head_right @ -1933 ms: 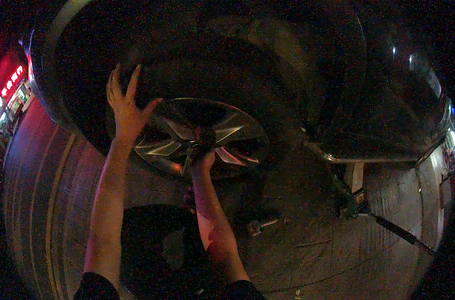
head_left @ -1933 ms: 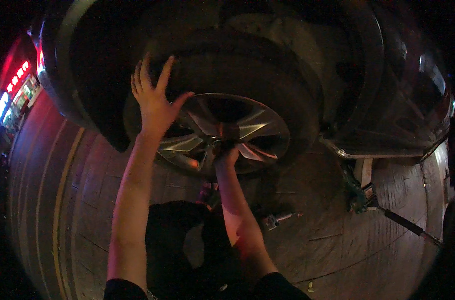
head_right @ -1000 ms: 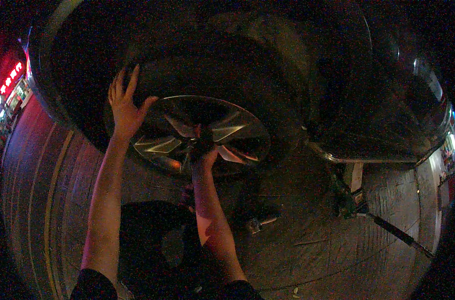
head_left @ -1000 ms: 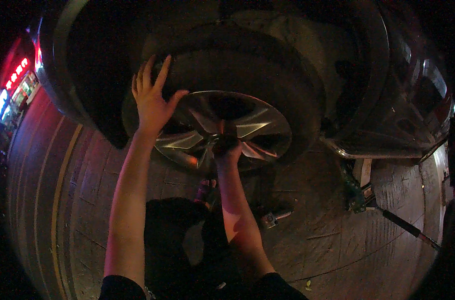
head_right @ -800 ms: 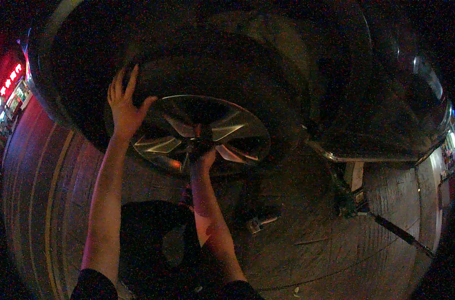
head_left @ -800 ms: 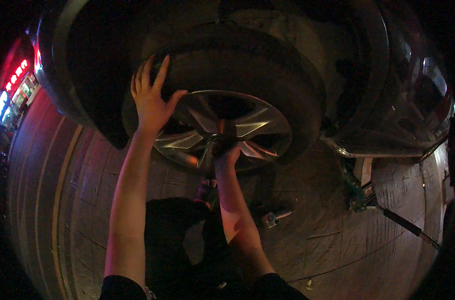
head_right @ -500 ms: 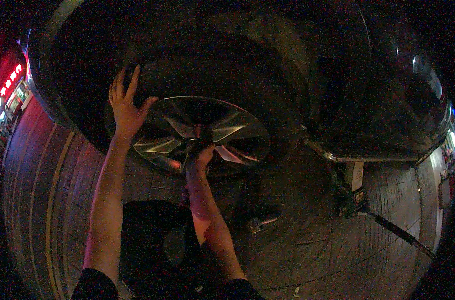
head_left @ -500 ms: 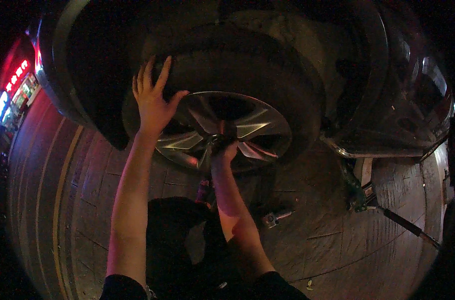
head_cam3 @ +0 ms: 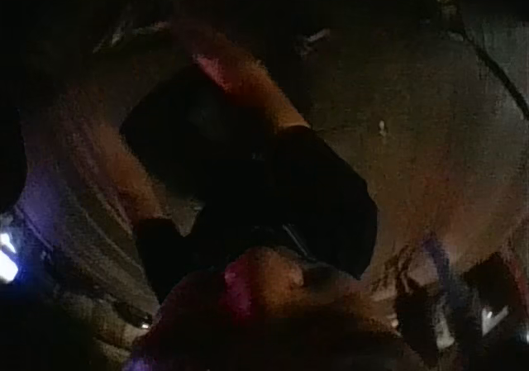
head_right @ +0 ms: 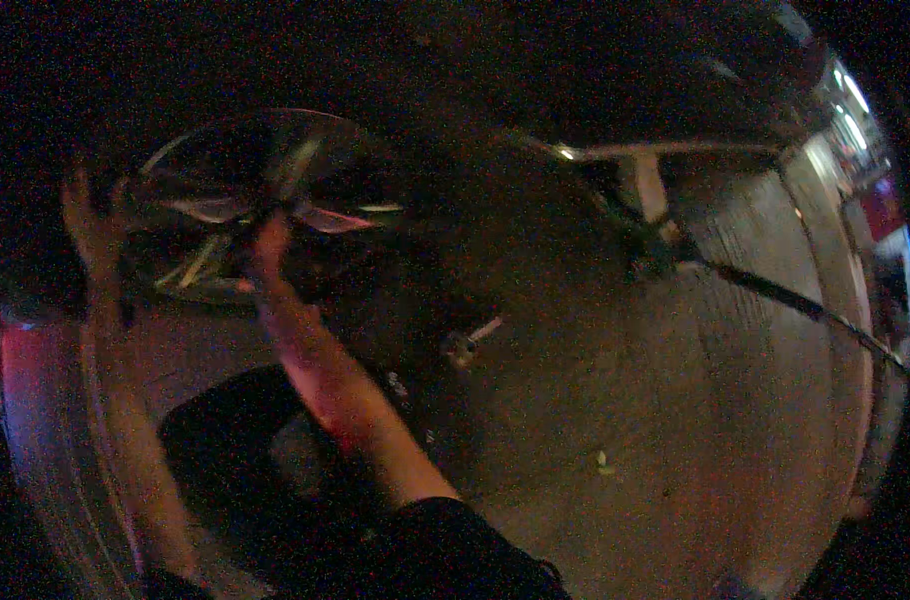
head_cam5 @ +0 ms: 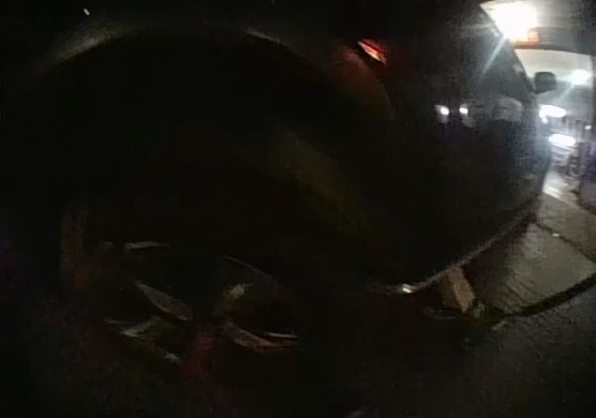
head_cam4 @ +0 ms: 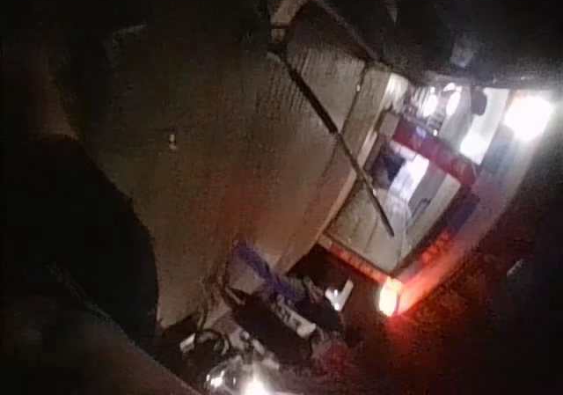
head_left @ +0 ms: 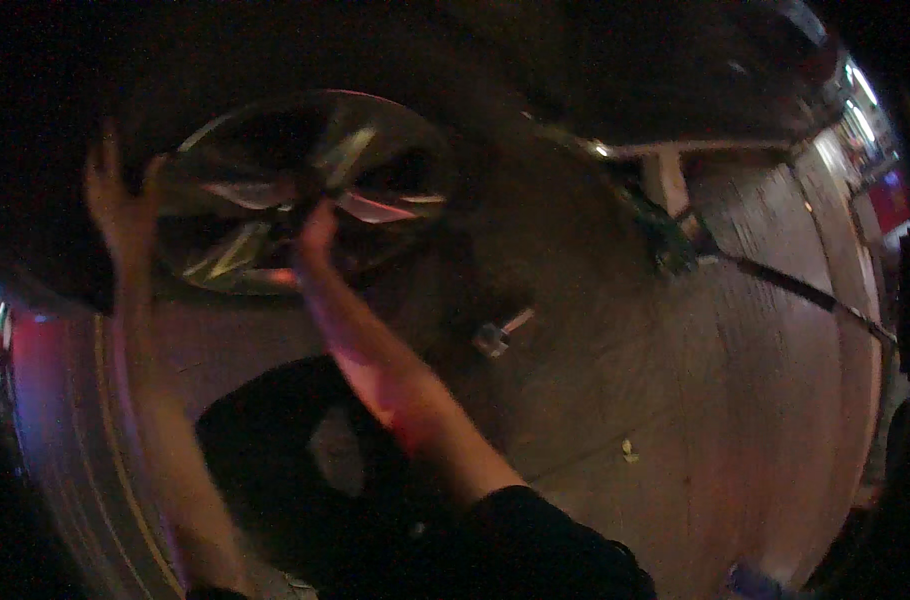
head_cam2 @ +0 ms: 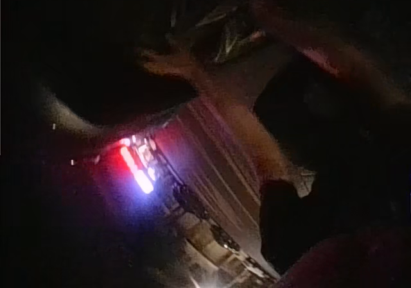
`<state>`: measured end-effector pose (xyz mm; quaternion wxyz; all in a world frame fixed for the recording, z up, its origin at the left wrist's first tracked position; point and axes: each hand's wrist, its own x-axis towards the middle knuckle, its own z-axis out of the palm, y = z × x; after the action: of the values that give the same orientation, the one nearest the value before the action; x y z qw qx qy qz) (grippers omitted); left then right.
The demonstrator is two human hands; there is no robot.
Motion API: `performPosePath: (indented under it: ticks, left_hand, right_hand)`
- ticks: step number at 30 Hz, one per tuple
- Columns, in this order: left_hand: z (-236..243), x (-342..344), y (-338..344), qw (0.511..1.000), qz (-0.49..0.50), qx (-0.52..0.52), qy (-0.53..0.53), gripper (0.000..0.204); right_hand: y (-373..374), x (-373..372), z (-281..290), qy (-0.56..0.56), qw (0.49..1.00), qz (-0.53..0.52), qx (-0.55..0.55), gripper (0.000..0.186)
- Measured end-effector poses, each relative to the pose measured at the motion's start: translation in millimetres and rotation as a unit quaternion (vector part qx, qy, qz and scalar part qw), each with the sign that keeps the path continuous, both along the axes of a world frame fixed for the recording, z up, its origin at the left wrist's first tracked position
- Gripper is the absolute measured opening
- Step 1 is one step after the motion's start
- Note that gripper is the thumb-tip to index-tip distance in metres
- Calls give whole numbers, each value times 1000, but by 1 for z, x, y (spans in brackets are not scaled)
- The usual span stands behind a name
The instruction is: The person inflates a car tire with an air hose, marks the rim with a red marker, sprays the tread with a liquid from a spray bottle, then rolls the tire to a black SUV and mounts it onto the wheel hub, tightening the lug nuts by hand.
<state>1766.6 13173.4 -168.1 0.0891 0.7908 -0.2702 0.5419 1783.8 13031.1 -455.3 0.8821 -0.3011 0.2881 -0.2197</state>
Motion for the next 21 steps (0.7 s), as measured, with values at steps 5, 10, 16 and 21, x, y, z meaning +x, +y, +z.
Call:
performPosePath:
  ticks: [5,10,16,21]
  left_hand:
    - [-23,23,22,997,32,73,7,75]
    - [-78,-36,31,1000,-13,-12,-10,58]
    - [-419,-108,-42,844,-111,-95,516,68]
    - [-572,-248,-25,671,-226,-30,705,86]
  right_hand:
    - [-25,-63,-2,3,996,50,-78,49]
    - [-61,-245,44,-76,938,288,-179,29]
    - [-146,-333,55,74,967,237,-56,45]
    - [-159,-343,14,186,930,279,-150,41]
